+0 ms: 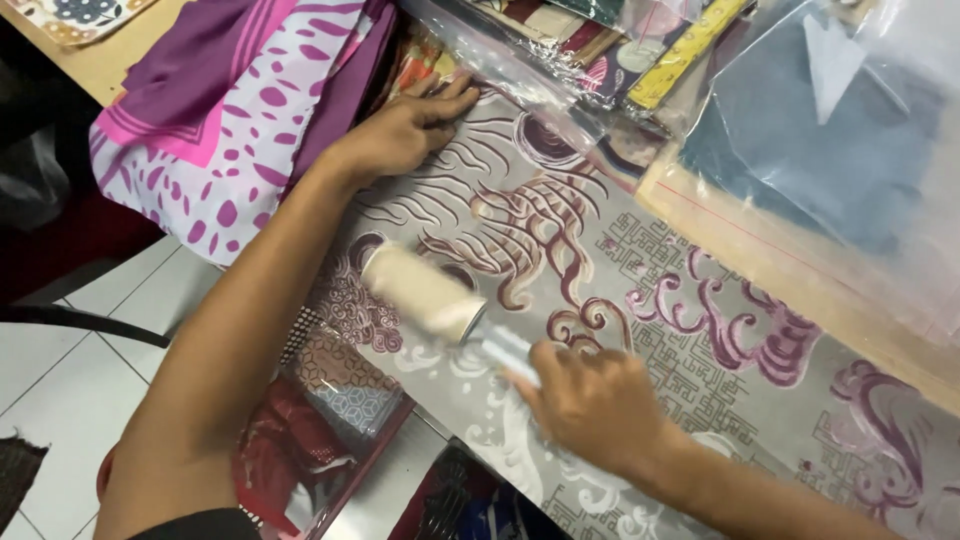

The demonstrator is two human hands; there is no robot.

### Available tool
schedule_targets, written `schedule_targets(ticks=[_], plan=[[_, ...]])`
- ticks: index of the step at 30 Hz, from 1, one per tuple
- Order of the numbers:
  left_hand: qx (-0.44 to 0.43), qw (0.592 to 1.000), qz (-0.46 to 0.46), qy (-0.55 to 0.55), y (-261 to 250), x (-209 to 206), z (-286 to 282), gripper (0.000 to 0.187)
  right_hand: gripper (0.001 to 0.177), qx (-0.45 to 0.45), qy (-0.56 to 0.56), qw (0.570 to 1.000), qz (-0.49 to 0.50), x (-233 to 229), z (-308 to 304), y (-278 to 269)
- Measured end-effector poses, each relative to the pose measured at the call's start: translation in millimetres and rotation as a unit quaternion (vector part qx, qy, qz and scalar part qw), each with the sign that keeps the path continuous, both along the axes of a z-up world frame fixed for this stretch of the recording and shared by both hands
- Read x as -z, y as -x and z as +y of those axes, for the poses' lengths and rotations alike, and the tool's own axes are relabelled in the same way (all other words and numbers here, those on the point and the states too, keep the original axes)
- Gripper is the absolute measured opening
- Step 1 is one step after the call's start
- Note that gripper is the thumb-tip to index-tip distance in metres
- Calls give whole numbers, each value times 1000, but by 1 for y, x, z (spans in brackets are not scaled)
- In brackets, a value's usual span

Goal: Using a lint roller to clean a strip of patterned fabric on the floor

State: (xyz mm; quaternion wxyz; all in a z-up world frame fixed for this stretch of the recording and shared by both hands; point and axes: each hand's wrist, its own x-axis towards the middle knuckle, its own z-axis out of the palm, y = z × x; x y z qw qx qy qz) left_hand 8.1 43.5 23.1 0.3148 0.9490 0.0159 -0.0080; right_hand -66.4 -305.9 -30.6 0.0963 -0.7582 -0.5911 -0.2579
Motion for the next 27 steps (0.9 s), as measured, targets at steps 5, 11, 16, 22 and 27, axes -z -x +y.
schedule_targets(ticks=[5,11,16,22,27], plan=[[-6,1000,-12,25,4,-5,-4,58,38,-85,33,994,53,-11,-3,14],[-46,947,-199,246,14,10,-4,42,34,38,-51,996,65,-31,-12,-44],[-87,955,-206,194,17,8,-6,43,43,209,-28,977,12,-28,7,-96],[-59,921,-209,323,8,26,6,49,44,238,-12,969,-71,-22,35,-108],[-63,916,-225,328,5,28,6,60,42,240,3,969,-58,-34,50,-104]])
